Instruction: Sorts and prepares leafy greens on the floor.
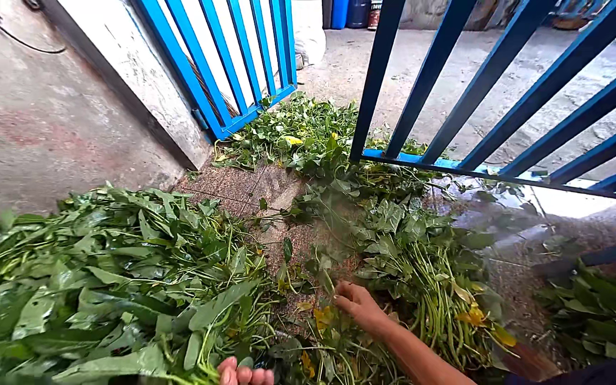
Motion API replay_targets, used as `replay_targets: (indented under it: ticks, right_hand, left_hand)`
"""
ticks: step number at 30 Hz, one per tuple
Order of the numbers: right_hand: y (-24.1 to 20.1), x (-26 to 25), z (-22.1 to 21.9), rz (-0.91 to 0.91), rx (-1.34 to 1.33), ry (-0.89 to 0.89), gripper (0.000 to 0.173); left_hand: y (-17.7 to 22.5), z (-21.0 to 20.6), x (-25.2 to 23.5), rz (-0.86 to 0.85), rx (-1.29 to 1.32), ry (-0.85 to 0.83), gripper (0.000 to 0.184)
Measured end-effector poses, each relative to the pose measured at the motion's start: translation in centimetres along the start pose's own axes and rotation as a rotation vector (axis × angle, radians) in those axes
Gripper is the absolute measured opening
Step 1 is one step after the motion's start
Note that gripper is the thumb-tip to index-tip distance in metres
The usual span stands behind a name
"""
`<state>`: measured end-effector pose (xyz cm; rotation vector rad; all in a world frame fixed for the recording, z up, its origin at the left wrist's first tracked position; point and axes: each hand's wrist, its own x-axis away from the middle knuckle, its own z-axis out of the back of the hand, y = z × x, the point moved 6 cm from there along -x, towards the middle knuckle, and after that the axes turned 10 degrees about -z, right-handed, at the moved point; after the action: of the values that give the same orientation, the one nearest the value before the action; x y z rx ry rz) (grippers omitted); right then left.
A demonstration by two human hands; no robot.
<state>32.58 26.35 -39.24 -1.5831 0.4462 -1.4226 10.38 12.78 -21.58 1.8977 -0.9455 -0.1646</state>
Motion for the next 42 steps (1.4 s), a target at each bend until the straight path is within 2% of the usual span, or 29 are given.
replay_targets:
  ticks: [8,13,17,20,22,26,31,36,39,42]
  right_hand:
    - [-2.8,11.3,-3.3,0.37,0.289,0.196,0.025]
    - [-4.1,16.8,-5.5,0.731,0.435,0.38,0.016]
    - [-4.4,18.5,-6.7,0.853,0.504,0.398,0.016]
    - [-4.6,19.1,-6.9,0.89,0.533,0.41,0.017]
    - [-4.6,19.4,-6.9,0.896,0.541,0.403,0.017]
    - [-4.4,19.8,-6.8,0.905,0.532,0.37,0.017]
    - [-4.3,20.0,-6.9,0.831,0.425,0.188,0.018]
    - [-4.4,19.8,-7.0,0.707,0.331,0.011,0.028]
    - [-5.2,20.0,-7.3,0.715,0.216,0.091,0.036]
    - [-6.1,20.5,-7.4,0.803,0.143,0.31,0.023]
  left_hand:
    - [-1.7,0.6,1.0,0.025,-0.146,0.083,0.012]
    - [-3.9,0.7,1.9,0.136,-0.23,-0.046,0.011]
    - [-4.7,0.7,2.2,0.157,-0.177,-0.141,0.015]
    - [-4.0,0.6,2.5,0.14,-0.053,-0.172,0.022]
    - [-3.4,0.5,2.4,0.131,0.016,-0.205,0.02]
    - [-2.4,0.1,2.4,0.107,0.025,-0.255,0.021]
    - [-2.1,-0.2,3.1,0.14,0.013,-0.349,0.02]
    - [-2.2,-0.4,3.5,0.153,0.008,-0.338,0.015]
    - [-2.2,-0.4,3.6,0.158,0.021,-0.364,0.014]
    - [-2.3,-0.6,3.7,0.162,0.058,-0.407,0.014]
